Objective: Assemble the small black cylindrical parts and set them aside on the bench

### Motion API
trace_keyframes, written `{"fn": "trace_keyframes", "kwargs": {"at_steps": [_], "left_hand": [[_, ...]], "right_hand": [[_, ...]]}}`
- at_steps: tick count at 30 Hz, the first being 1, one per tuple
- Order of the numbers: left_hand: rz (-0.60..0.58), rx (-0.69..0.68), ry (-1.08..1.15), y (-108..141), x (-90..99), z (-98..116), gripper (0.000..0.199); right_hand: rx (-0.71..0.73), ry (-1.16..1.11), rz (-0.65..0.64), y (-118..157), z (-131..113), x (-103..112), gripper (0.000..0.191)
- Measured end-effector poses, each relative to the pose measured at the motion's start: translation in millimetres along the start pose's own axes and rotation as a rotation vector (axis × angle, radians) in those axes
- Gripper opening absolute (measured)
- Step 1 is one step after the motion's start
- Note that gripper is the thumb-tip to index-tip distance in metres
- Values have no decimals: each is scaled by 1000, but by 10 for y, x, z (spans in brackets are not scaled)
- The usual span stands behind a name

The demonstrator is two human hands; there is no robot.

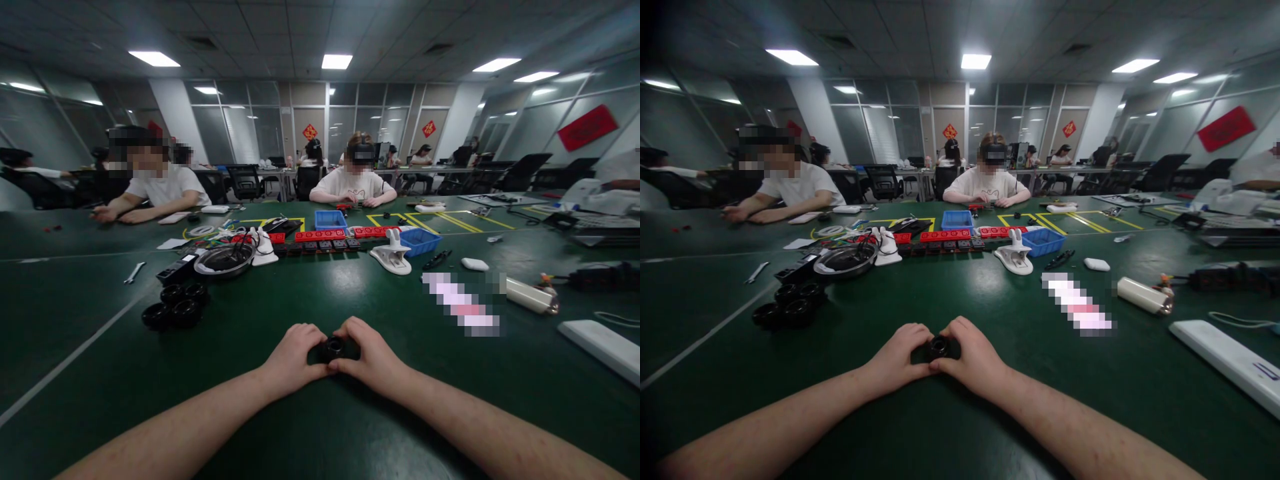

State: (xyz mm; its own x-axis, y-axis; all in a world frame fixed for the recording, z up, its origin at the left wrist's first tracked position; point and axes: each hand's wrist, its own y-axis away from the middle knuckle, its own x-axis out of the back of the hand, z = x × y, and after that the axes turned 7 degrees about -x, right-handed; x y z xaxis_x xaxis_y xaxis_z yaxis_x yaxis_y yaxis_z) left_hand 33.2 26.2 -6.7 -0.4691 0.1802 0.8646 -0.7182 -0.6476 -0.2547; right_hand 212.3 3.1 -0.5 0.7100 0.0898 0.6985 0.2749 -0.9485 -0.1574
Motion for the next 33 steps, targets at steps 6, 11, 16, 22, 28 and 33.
{"fn": "trace_keyframes", "kwargs": {"at_steps": [6, 11, 16, 22, 28, 33], "left_hand": [[-107, -78, 54, -22, 50, -77, 28], [-106, -88, 38, -16, 36, -80, 29], [-55, -60, 11, 5, 13, -34, 32], [-16, -48, -29, 16, -1, -8, 32], [44, 3, -82, 20, -36, -10, 34], [67, 23, -78, 16, -46, -3, 34]], "right_hand": [[140, -65, -294, -51, -8, 232, 38], [186, -97, -386, -68, 26, 273, 43], [7, -117, -342, -51, 79, 250, 76], [-13, -15, -171, -27, 18, 176, 48], [-105, 81, 1, -31, -36, 40, 32], [-95, 93, 25, -29, -32, -14, 28]]}}
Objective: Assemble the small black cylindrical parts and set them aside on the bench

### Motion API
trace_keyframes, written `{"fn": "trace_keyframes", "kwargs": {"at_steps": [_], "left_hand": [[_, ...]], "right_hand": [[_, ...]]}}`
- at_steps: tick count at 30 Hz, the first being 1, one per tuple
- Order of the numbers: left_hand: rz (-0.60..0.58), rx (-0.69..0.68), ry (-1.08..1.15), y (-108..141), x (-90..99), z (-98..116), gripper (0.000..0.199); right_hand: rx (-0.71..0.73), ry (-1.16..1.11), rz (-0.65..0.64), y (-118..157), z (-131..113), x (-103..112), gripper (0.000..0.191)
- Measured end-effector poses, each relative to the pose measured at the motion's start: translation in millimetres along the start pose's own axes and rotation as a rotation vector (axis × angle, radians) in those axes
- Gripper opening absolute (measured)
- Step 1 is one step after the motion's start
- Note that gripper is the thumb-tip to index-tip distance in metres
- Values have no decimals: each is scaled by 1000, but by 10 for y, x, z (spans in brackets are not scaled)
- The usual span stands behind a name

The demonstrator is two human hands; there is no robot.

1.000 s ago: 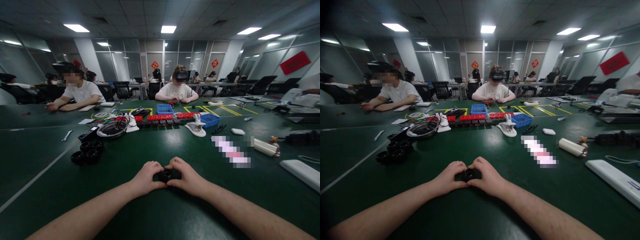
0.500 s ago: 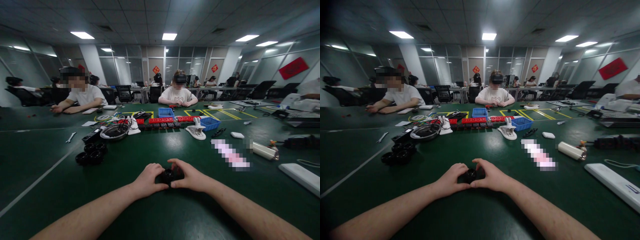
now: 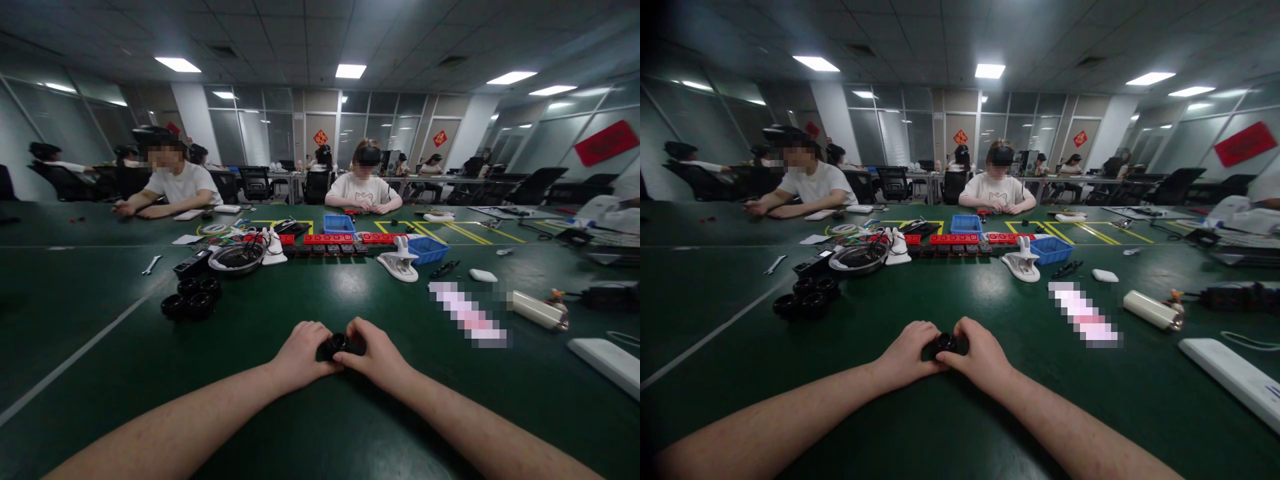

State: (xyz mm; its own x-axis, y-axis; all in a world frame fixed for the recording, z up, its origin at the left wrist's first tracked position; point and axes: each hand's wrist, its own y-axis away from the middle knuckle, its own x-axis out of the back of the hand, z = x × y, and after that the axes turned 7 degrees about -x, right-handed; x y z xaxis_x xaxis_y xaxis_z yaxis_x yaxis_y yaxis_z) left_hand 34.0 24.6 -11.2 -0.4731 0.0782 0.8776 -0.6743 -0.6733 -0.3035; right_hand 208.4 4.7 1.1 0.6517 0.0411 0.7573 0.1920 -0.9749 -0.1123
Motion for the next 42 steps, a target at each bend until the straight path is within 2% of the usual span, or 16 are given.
{"fn": "trace_keyframes", "kwargs": {"at_steps": [4, 7, 14, 18, 21, 23, 27, 30, 34, 38, 42], "left_hand": [[-22, 4, 40, -4, 14, -18, 33], [-66, -20, 75, -15, 42, -54, 34], [-167, -115, 135, -57, 94, -133, 33], [-165, -110, 125, -55, 81, -132, 32], [-147, -97, 111, -47, 69, -116, 33], [-130, -87, 101, -39, 65, -103, 33], [-81, -68, 77, -18, 63, -74, 32], [-45, -51, 62, -2, 57, -50, 37], [-10, -33, 26, 9, 35, -18, 46], [-5, -40, -1, 10, 21, -1, 34], [-19, -42, 35, 5, 23, -21, 32]], "right_hand": [[67, -7, -62, -9, 27, 55, 23], [166, -31, -165, -52, 64, 146, 18], [322, -102, -441, -170, 139, 273, 30], [326, -133, -487, -161, 155, 296, 34], [198, -142, -454, -122, 163, 286, 57], [100, -144, -379, -93, 156, 246, 66], [13, -116, -137, -44, 96, 87, 49], [-31, -96, -46, -13, 40, -33, 39], [-46, -64, 10, 11, 6, -112, 35], [-48, -52, 12, 21, -7, -125, 31], [-8, -74, -22, 19, -17, -94, 25]]}}
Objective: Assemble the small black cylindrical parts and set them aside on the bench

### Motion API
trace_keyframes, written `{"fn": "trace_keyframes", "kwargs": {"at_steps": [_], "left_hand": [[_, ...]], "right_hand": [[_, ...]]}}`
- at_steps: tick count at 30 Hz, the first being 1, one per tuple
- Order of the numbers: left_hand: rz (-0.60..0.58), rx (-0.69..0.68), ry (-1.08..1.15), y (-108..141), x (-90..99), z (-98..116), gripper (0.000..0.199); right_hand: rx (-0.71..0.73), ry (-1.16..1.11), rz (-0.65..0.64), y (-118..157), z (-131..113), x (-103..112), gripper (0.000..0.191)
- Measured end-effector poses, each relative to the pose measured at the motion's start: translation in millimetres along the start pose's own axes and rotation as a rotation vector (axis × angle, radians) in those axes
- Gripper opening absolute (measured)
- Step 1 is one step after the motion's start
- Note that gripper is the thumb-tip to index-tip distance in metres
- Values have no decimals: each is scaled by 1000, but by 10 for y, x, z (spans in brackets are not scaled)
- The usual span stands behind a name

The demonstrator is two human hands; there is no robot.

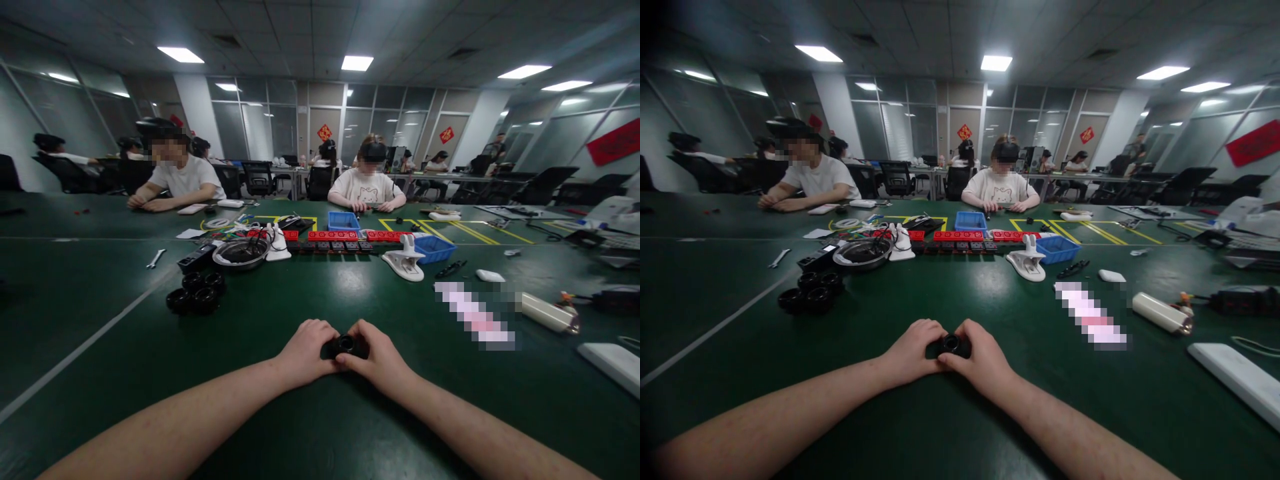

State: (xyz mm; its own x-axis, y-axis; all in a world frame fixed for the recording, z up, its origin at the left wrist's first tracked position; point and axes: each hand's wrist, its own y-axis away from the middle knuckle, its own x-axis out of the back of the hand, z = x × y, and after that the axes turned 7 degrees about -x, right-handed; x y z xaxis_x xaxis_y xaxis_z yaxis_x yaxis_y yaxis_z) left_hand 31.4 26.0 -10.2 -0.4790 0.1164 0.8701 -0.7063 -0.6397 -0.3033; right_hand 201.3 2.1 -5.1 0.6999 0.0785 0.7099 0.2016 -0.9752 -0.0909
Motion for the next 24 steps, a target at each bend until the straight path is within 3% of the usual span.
{"fn": "trace_keyframes", "kwargs": {"at_steps": [4, 8, 15, 21, 24], "left_hand": [[-34, -6, 22, -10, 6, -51, 34], [-75, -24, 34, -25, 30, -90, 39], [-110, -39, 37, -24, 61, -101, 43], [-80, -34, 40, -5, 50, -100, 44], [-72, -16, 64, 2, 56, -88, 48]], "right_hand": [[106, -42, -83, -27, 5, 101, 19], [212, -136, -263, -62, -23, 239, 28], [192, -170, -463, -52, -93, 344, 41], [64, -237, -427, -53, 92, 240, 69], [30, -263, -358, -61, 105, 160, 71]]}}
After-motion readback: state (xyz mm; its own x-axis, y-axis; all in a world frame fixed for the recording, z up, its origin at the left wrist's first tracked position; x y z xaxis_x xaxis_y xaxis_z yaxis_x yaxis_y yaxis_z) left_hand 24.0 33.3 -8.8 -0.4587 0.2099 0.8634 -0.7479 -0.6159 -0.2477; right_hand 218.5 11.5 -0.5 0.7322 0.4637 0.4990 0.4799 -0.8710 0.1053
